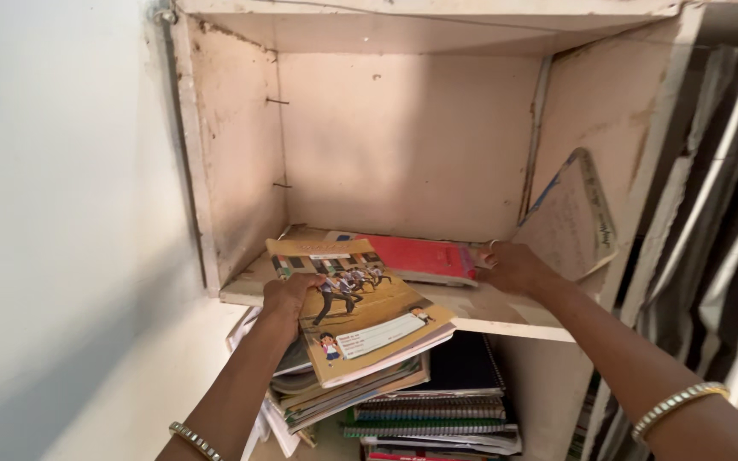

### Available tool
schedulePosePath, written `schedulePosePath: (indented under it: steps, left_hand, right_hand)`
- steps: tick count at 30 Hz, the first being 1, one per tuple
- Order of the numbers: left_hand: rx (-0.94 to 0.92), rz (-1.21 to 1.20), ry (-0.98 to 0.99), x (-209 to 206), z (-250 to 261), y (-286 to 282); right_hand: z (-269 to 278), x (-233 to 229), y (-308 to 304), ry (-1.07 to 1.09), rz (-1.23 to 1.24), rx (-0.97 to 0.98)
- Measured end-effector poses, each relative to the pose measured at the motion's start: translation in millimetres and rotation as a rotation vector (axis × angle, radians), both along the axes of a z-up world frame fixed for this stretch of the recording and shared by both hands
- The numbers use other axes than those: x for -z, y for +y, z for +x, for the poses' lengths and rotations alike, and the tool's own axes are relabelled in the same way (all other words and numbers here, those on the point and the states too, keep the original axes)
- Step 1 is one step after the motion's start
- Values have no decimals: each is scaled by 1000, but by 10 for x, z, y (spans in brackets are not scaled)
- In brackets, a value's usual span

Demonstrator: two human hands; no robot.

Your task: The person removes books and papers from a wall-mounted shelf, wipes the shelf interior with an orange cloth, and wipes the covers of several books before placing them on a bed.

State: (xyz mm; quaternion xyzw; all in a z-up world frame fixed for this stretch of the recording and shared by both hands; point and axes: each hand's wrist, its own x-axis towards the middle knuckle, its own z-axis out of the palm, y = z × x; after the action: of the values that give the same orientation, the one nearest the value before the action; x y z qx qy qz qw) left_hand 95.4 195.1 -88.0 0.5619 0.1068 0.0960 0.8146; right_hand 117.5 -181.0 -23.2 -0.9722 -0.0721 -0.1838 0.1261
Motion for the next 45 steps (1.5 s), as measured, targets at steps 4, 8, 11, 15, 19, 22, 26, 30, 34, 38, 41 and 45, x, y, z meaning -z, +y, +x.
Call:
schedulePosePath:
  steps: [4, 8, 11, 15, 19, 22, 26, 30, 34, 38, 41, 45]
  left_hand:
    - [-82, 294, -20, -58, 0, 84]
    - [-175, 501, -61, -97, 46, 156]
    - [-218, 547, -66, -70, 61, 310]
    - [-176, 429, -52, 4, 60, 581]
    - [-175, 466, 28, 20, 139, 739]
    - [-152, 455, -5, 73, 205, 777]
    - [-128, 391, -29, 129, 289, 793]
    - [-166, 439, -36, 150, 314, 819]
    - [-161, 399, -41, 176, 321, 810]
    - [-192, 443, -6, 158, 328, 784]
    - [-205, 444, -37, 171, 299, 769]
    - [-235, 485, -50, 209, 277, 744]
  right_hand:
    - [130, 180, 295, 6, -207, -60]
    - [129, 261, 550, 42, -253, -67]
    - [137, 256, 648, 113, -246, -22]
    - [199, 322, 664, 140, -204, -27]
    - [358, 391, 660, 16, -271, -10]
    - [457, 438, 646, -32, -382, 39]
    - [482, 480, 642, -88, -554, 67]
    - [392, 418, 704, -194, -642, 73]
    - [150, 275, 763, -274, -699, 7]
    - [-162, -64, 838, -183, -535, 117]
    - [-398, -409, 943, -355, -436, 100]
    - [-723, -779, 1234, -506, -391, 59]
